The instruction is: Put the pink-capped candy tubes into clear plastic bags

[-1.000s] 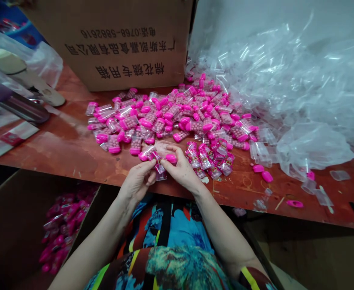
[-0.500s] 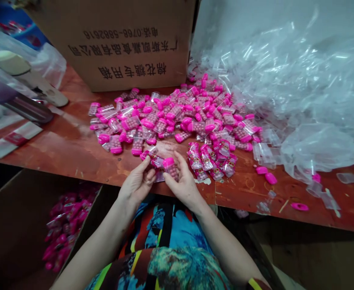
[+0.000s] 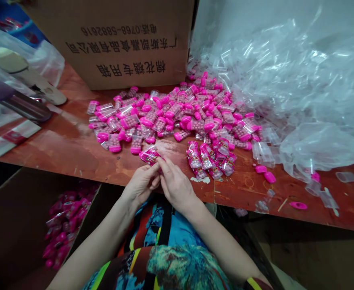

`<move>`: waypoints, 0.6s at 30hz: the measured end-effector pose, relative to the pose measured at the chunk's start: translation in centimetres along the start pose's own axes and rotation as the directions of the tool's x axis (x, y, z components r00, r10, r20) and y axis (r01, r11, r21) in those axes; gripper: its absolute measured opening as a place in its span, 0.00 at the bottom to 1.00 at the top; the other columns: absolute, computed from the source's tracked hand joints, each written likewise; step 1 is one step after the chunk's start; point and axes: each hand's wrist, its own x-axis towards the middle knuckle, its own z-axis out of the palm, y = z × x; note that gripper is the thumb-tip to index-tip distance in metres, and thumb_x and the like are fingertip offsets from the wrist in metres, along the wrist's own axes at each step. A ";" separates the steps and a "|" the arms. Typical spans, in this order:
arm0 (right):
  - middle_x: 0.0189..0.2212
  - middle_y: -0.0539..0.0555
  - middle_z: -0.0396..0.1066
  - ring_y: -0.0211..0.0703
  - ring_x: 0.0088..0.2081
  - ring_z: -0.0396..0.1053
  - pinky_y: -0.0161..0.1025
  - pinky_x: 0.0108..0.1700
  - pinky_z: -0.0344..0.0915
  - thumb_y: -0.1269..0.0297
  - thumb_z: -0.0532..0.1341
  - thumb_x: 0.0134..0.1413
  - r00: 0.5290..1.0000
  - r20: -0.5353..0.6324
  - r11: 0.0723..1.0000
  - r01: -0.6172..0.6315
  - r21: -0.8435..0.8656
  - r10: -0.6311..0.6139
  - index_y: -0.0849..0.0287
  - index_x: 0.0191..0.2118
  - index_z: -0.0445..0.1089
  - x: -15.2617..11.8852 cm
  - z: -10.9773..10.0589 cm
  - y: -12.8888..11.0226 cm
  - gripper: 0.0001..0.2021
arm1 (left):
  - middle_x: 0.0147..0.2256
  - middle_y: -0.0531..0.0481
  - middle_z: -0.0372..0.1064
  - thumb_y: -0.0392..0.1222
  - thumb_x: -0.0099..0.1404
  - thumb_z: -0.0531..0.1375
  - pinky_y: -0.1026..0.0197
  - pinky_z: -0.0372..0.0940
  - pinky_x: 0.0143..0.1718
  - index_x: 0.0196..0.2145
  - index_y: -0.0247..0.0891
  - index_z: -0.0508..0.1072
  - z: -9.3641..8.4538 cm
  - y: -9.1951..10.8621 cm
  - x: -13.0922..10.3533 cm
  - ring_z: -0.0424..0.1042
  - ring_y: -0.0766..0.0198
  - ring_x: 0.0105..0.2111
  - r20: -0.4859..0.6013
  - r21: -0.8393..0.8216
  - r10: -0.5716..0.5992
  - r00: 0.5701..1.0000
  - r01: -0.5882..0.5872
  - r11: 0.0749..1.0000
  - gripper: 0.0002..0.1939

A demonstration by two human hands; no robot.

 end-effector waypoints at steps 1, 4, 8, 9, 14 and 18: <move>0.67 0.62 0.56 0.54 0.68 0.56 0.58 0.66 0.58 0.70 0.54 0.65 1.000 0.006 1.000 0.026 0.013 -0.026 0.54 0.69 0.51 0.0 -0.1 0.1 0.29 | 0.10 0.57 0.53 0.56 0.55 0.70 0.67 0.41 0.15 0.16 0.36 0.62 0.0 0.1 0.0 0.50 0.76 0.11 0.007 0.005 -0.003 1.000 0.003 1.000 0.27; 0.62 0.63 0.63 0.54 0.62 0.64 0.55 0.61 0.64 0.65 0.58 0.64 0.996 -0.036 0.983 -0.069 0.173 0.077 0.54 0.68 0.51 -0.1 -0.4 0.5 0.29 | 0.10 0.60 0.51 0.53 0.57 0.70 0.67 0.40 0.16 0.18 0.36 0.64 0.0 0.4 0.0 0.46 0.77 0.11 0.024 -0.041 0.013 1.000 -0.012 0.999 0.24; 0.30 0.48 0.70 0.36 0.24 0.67 0.36 0.26 0.66 0.55 0.57 0.66 0.910 0.189 0.674 -0.403 0.619 0.370 0.52 0.62 0.53 -0.8 -0.3 0.6 0.22 | 0.11 0.57 0.53 0.55 0.59 0.68 0.67 0.43 0.17 0.18 0.35 0.65 -0.1 0.4 -0.1 0.50 0.76 0.13 0.073 -0.016 0.012 0.997 -0.011 1.000 0.25; 0.27 0.45 0.67 0.33 0.19 0.61 0.33 0.22 0.60 0.53 0.56 0.67 0.884 0.265 0.558 -0.451 0.696 0.385 0.51 0.61 0.53 -0.9 -0.2 0.5 0.22 | 0.11 0.55 0.55 0.56 0.59 0.67 0.67 0.44 0.18 0.17 0.34 0.66 -0.1 0.3 -0.1 0.52 0.75 0.13 0.093 0.010 0.000 0.996 0.000 1.000 0.26; 0.23 0.41 0.63 0.30 0.14 0.53 0.30 0.17 0.49 0.49 0.61 0.62 0.844 0.327 0.394 -0.498 0.773 0.424 0.51 0.66 0.47 -0.2 -0.1 0.0 0.33 | 0.16 0.52 0.63 0.54 0.57 0.69 0.67 0.41 0.17 0.24 0.31 0.73 0.0 -0.4 -0.4 0.54 0.76 0.14 0.110 0.071 -0.039 0.993 0.031 0.997 0.21; 0.21 0.40 0.62 0.30 0.15 0.55 0.29 0.17 0.49 0.50 0.63 0.60 0.844 0.332 0.434 -0.509 0.743 0.421 0.50 0.67 0.50 0.0 -0.6 0.4 0.34 | 0.16 0.53 0.62 0.57 0.59 0.67 0.67 0.40 0.16 0.22 0.31 0.72 -0.1 -0.5 -0.5 0.52 0.77 0.13 0.128 0.101 -0.094 0.987 0.081 0.992 0.24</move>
